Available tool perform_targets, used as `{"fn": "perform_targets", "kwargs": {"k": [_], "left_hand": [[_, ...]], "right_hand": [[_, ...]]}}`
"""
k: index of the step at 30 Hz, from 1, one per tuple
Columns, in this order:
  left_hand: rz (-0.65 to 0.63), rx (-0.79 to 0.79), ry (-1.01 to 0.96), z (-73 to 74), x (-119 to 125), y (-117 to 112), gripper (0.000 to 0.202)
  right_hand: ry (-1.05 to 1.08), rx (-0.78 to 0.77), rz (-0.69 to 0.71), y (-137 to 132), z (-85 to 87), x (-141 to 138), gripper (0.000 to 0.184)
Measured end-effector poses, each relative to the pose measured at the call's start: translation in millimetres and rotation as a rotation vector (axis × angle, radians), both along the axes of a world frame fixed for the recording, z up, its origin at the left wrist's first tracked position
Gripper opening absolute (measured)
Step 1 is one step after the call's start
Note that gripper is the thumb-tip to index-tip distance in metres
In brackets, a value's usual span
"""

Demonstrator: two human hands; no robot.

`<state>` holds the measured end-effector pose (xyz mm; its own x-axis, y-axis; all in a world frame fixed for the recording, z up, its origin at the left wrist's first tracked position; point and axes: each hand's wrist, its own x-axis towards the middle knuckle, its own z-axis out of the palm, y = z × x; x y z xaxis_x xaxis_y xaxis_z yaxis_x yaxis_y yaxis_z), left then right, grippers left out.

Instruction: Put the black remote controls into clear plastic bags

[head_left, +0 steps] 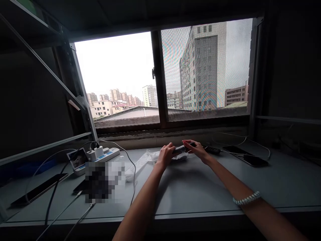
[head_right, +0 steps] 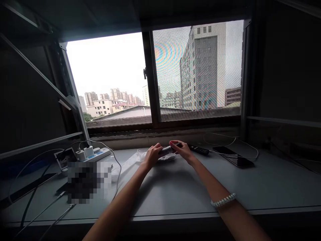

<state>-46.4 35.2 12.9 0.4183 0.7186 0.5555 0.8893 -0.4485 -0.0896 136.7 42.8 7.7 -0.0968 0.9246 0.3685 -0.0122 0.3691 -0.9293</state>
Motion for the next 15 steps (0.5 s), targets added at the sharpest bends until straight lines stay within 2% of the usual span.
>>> {"fn": "perform_targets", "kwargs": {"k": [5, 9, 15], "left_hand": [[-0.006, 0.001, 0.010, 0.7, 8, -3, 0.034], [0.025, -0.056, -0.078, -0.6, 11, -5, 0.037], [0.070, -0.144, -0.189, 2.2, 15, -10, 0.040]], "right_hand": [[0.061, -0.012, 0.009, 6, -2.9, 2, 0.055], [0.145, -0.055, 0.069, 7, -2.5, 2, 0.053], [0.173, -0.099, 0.042, 5, -2.6, -1, 0.046]]}}
